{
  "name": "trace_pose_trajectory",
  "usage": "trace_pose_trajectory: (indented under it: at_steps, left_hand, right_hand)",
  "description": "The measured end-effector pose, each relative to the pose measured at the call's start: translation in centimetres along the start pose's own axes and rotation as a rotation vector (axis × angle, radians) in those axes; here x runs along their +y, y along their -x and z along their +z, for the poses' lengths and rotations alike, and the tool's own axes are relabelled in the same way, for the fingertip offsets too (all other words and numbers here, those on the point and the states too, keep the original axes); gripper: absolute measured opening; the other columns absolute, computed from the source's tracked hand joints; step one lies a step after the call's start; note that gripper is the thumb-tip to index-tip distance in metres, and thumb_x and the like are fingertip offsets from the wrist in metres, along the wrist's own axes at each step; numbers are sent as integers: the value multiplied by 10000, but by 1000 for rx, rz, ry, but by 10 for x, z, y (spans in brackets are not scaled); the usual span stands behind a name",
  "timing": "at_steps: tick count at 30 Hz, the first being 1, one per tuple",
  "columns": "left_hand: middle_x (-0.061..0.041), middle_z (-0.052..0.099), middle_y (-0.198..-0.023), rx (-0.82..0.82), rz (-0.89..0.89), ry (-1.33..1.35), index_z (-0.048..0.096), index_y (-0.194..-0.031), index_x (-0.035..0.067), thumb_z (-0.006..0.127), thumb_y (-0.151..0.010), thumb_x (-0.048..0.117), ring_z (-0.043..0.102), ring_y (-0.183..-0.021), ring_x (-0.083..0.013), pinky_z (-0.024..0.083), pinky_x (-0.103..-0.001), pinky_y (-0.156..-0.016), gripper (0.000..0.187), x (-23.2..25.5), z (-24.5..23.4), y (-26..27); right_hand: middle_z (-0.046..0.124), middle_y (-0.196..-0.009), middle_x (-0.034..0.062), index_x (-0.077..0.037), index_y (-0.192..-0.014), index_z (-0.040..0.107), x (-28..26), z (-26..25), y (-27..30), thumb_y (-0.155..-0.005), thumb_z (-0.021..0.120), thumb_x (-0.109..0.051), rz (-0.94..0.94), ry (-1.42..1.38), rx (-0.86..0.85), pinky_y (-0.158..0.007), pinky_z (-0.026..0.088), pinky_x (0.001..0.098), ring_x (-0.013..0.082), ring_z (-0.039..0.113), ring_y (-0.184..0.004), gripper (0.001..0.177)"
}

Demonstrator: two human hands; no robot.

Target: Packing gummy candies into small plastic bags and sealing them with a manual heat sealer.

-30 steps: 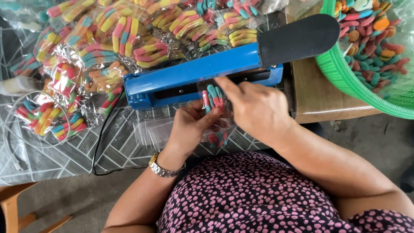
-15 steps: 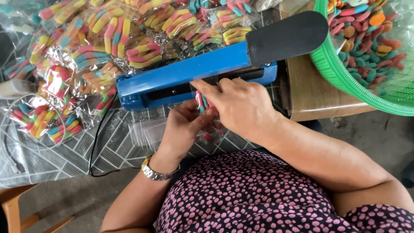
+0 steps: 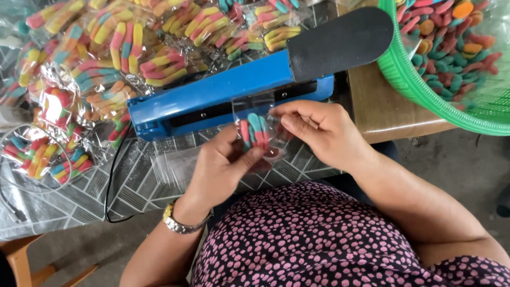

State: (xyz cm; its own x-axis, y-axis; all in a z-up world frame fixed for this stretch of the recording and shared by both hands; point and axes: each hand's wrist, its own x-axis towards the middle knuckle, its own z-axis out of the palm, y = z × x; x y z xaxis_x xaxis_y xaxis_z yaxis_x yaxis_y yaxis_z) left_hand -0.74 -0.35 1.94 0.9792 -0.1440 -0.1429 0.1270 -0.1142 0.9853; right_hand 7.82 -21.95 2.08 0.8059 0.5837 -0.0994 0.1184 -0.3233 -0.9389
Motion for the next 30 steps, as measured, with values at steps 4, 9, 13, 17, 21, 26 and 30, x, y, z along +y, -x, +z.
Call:
trace_pose_trajectory:
  at_steps: [4,9,13,17,21,26,30]
  left_hand:
    - [-76,728,-1073,29,132,47,640,-1122,48,629,-1008,72,768,-1002,-199,643,-279,-862,116,-2,10,7]
    - [-131,722,-1131,23,114,148,610,-1209,-10,607,-1009,58,777,-1030,-243,693,-320,-891,211,1,13,10]
    - [-89,735,-1071,14,180,10,619,-1176,30,624,-1001,11,767,-921,-191,666,-280,-826,176,4,13,11]
    - [-92,713,-890,9,237,-344,614,-1116,-17,648,-982,26,712,-616,-151,642,-196,-503,145,30,10,29]
    - [-92,819,-953,-122,-165,3,690,-1080,42,654,-958,104,836,-721,-145,678,-203,-587,142,42,-1,31]
    - [-169,840,-954,31,-364,279,672,-1182,-37,643,-971,63,783,-626,-153,661,-203,-543,236,8,-18,20]
    - [-214,807,-946,206,-210,364,641,-1051,-36,628,-986,104,777,-634,-233,646,-285,-548,154,-5,-30,18]
  right_hand:
    - [752,-1160,95,-16,-1267,684,-6,1,-3,-1056,525,-195,15,-229,-47,-896,605,287,181,718,-1059,320]
    - [688,-912,5,0,-1238,694,-13,2,1,-1033,608,-190,-7,-291,-32,-653,411,196,43,509,-743,292]
    - [677,-1107,95,-5,-1230,652,-18,4,2,-1007,649,-109,-132,-324,-44,-844,592,256,170,691,-979,246]
    - [700,-1112,83,-26,-1232,656,-30,-4,6,-1003,648,-211,-266,-208,-161,-857,573,267,171,700,-973,295]
    - [713,-1063,99,7,-1319,608,-31,-6,11,-973,661,-149,-191,-178,-201,-839,607,287,182,698,-964,383]
    - [694,-1117,124,5,-1342,584,-49,-3,15,-954,703,-70,-197,161,-47,-867,618,336,215,707,-955,413]
    - [767,-913,164,73,-1056,717,-92,-14,23,-954,680,7,-616,433,91,-743,643,303,252,765,-829,127]
